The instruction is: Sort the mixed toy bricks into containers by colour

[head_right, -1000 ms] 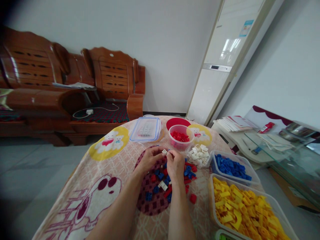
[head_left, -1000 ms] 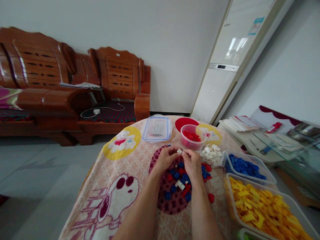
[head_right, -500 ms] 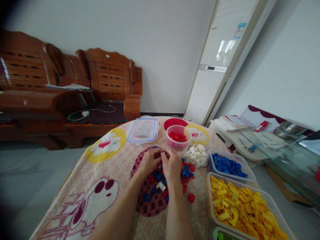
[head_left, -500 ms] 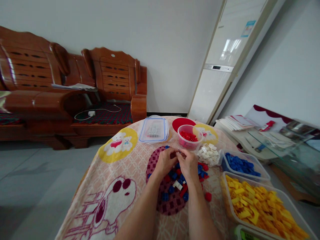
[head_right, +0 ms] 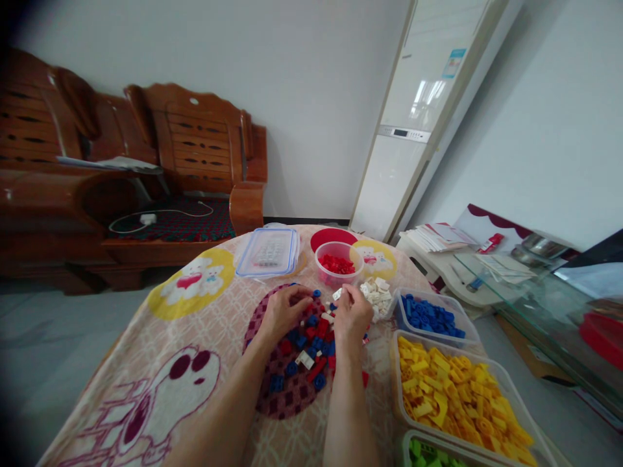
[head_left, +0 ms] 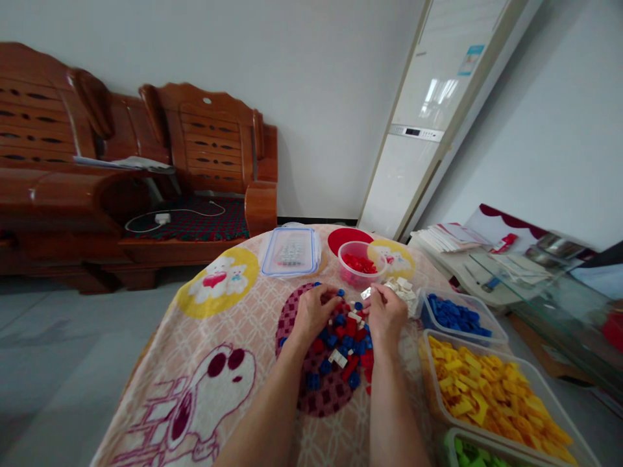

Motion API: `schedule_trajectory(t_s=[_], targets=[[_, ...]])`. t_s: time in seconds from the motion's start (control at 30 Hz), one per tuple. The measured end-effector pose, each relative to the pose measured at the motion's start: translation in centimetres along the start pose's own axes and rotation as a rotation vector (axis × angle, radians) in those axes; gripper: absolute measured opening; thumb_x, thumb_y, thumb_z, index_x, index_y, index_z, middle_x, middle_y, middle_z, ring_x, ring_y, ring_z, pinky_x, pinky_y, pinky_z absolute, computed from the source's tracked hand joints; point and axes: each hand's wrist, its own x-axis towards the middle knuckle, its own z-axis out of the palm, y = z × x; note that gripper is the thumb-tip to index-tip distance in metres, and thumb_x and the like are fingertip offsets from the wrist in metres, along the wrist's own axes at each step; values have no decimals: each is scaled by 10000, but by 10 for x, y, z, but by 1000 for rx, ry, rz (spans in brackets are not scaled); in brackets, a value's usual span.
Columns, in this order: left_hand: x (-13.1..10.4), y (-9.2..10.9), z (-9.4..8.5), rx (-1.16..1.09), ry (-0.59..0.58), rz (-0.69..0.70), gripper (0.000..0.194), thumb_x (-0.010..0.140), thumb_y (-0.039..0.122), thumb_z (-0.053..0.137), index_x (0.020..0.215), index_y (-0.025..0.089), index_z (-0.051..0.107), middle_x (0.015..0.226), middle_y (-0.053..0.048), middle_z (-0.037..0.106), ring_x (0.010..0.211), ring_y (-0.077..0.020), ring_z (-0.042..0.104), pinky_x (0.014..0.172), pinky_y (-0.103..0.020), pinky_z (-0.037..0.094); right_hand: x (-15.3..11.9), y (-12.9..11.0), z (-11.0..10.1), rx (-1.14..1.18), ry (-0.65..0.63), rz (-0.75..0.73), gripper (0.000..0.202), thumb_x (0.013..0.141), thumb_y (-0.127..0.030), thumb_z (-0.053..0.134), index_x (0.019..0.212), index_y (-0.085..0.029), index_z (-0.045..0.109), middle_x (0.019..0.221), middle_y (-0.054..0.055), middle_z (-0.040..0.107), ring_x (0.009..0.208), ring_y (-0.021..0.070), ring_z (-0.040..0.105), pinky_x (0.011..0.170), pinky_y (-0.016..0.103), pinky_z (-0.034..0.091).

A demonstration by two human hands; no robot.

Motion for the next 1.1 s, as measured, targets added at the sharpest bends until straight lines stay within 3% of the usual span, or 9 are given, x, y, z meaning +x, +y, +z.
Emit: schedule_trajectory(t_s=[0.1, 0.2, 0.3, 0.37, 0.47, 0.6, 0.67, 0.87, 1.1], targets=[[1, -1, -2, 27, 84, -14, 164, 738, 234, 671, 880, 203, 746, 827, -39, 742, 708, -181, 662, 708, -285, 502, 6, 3, -9, 54, 117, 28, 419, 812, -382, 504, 1053, -109, 712, 690, 90, 717, 540, 201, 651, 539, 295, 524], [4, -4, -9, -16, 176, -34, 211, 730, 252, 681, 920, 189, 747, 890, -60, 747, 780, -197, 670, 762, -307, 508, 10, 8, -18, 34, 212, 29, 467, 801, -360, 502, 1137, -93, 685, 824, 129, 741, 646, 222, 690, 604, 316, 548], [7, -9, -24, -157, 302, -85, 255, 744, 313, 654, 928, 159, 738, 848, -64, 736, 766, -183, 661, 738, -296, 512, 11, 9, -22, -22, 230, 2, 451, 784, -357, 518, 1096, -93, 706, 861, 141, 742, 670, 232, 696, 633, 329, 551], [9, -13, -35, -292, 430, -164, 292, 736, 344, 635, 920, 136, 723, 802, -56, 717, 693, -152, 642, 679, -272, 507, 9, 6, -19, -15, 108, -27, 422, 786, -375, 528, 1039, -99, 723, 811, 123, 740, 644, 227, 689, 632, 327, 547], [9, -16, -49, -506, 601, -272, 332, 698, 365, 635, 913, 118, 691, 780, -44, 693, 615, -106, 612, 616, -236, 488, -3, -5, -2, -24, -217, -83, 354, 794, -378, 538, 957, -138, 741, 751, 82, 737, 639, 210, 678, 636, 309, 533], [7, -15, -55, -617, 687, -307, 347, 656, 378, 652, 891, 123, 664, 761, -32, 676, 588, -76, 593, 599, -209, 472, -32, -27, 30, -162, -618, -238, 206, 791, -261, 571, 874, -198, 749, 761, 49, 743, 719, 191, 678, 707, 283, 500], [7, -13, -55, -630, 704, -305, 345, 653, 369, 647, 897, 125, 659, 768, -33, 676, 589, -71, 590, 594, -200, 467, -48, -36, 44, -304, -732, -338, 165, 775, -194, 588, 833, -215, 742, 811, 54, 747, 785, 193, 678, 742, 276, 480], [8, -15, -52, -627, 709, -299, 338, 655, 339, 631, 915, 125, 661, 772, -33, 680, 580, -69, 584, 586, -199, 467, -76, -37, 62, -654, -842, -503, 121, 768, -137, 607, 790, -188, 714, 894, 121, 724, 878, 228, 661, 770, 291, 447], [8, -15, -48, -616, 687, -287, 301, 663, 301, 614, 904, 129, 670, 792, -39, 690, 589, -75, 592, 586, -196, 475, -59, -35, 55, -396, -734, -367, 88, 756, -167, 638, 755, -216, 711, 795, 53, 736, 774, 184, 666, 713, 253, 447]])
